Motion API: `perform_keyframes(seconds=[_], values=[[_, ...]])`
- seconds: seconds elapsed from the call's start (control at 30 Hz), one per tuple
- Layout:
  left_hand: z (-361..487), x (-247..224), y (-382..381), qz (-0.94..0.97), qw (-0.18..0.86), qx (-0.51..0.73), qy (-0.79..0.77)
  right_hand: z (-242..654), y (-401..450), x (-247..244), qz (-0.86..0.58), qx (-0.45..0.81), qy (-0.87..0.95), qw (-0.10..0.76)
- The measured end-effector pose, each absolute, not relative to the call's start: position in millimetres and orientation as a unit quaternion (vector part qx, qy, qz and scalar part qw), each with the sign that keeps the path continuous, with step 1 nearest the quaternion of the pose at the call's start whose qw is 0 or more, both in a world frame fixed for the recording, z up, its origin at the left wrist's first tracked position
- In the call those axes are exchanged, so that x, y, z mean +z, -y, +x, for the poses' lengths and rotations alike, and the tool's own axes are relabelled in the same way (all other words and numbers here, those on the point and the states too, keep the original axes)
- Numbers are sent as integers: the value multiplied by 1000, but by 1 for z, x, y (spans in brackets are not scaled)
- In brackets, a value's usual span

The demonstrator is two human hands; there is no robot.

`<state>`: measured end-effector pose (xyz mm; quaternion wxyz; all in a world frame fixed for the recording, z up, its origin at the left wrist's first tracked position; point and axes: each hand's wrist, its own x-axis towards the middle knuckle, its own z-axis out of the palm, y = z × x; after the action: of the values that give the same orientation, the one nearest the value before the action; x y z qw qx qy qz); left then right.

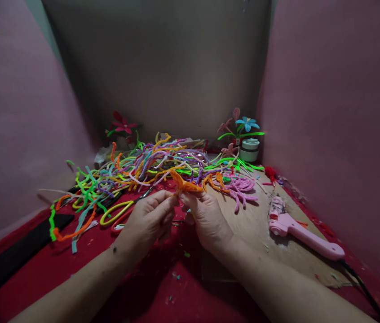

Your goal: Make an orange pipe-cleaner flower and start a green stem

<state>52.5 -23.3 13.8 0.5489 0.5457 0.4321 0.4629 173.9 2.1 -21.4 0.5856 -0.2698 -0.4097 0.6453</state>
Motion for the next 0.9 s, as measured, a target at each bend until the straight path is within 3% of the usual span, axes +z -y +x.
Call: perform_keyframes(seconds=[0.2,0.33,0.43,0.6,0.67,0.73,0.9], values=[[51,13,21,439,721,448,-294,173,-3,-18,-249,698,396,543],[48,11,17,430,773,402,-238,173,-5,-22,-210,729,375,533],[49,12,19,498,698,408,-313,173,-7,-26,-206,712,390,546],[48,7,21,697,347,437,-450,173,-8,-29,-239,664,414,575],[48,3,20,727,263,439,-457,174,-7,-28,-250,651,425,577],[47,1,19,724,267,436,-462,174,-5,-27,-258,640,440,575],[48,7,18,651,398,453,-461,173,-1,-18,-223,624,492,565]])
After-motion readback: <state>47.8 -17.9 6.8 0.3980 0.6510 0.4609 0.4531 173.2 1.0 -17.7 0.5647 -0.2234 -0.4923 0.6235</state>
